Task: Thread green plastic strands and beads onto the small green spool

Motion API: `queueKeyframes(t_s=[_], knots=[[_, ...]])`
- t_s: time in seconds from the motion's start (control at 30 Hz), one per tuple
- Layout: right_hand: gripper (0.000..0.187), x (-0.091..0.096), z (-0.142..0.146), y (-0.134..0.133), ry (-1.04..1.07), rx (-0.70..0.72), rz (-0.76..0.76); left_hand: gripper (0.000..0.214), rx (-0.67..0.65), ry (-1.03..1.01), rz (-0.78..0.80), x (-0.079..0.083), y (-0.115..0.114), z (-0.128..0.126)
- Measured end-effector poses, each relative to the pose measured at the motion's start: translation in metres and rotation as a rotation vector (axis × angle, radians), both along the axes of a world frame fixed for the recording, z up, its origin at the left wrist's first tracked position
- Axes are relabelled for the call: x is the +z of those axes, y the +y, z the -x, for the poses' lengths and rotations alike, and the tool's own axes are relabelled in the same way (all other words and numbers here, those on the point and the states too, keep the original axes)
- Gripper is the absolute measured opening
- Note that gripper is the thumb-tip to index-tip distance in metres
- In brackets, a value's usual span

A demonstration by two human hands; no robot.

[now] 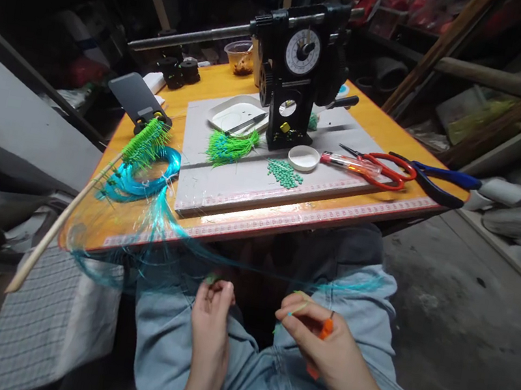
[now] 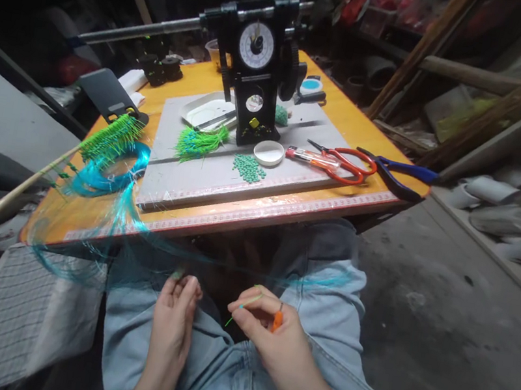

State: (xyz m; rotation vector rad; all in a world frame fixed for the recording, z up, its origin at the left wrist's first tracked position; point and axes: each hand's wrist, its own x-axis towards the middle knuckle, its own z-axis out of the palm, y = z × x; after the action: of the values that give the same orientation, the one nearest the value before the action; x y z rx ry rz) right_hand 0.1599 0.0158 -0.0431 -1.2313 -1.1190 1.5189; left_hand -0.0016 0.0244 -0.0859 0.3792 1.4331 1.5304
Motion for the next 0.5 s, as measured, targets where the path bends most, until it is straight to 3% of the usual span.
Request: queueKeyframes(t_s=[0.17, 0.5], knots=[[0.027, -0.001, -0.005, 0.000, -0.054, -0.011, -0.010, 0.029, 0.066, 0.089, 0.009, -0.021, 0.025, 0.014], [0.018, -0.003, -0.001, 0.005, -0.130, 0.087, -0.149, 0.029, 0.072, 0.137, 0.086, -0.009, -0.005, 0.015]])
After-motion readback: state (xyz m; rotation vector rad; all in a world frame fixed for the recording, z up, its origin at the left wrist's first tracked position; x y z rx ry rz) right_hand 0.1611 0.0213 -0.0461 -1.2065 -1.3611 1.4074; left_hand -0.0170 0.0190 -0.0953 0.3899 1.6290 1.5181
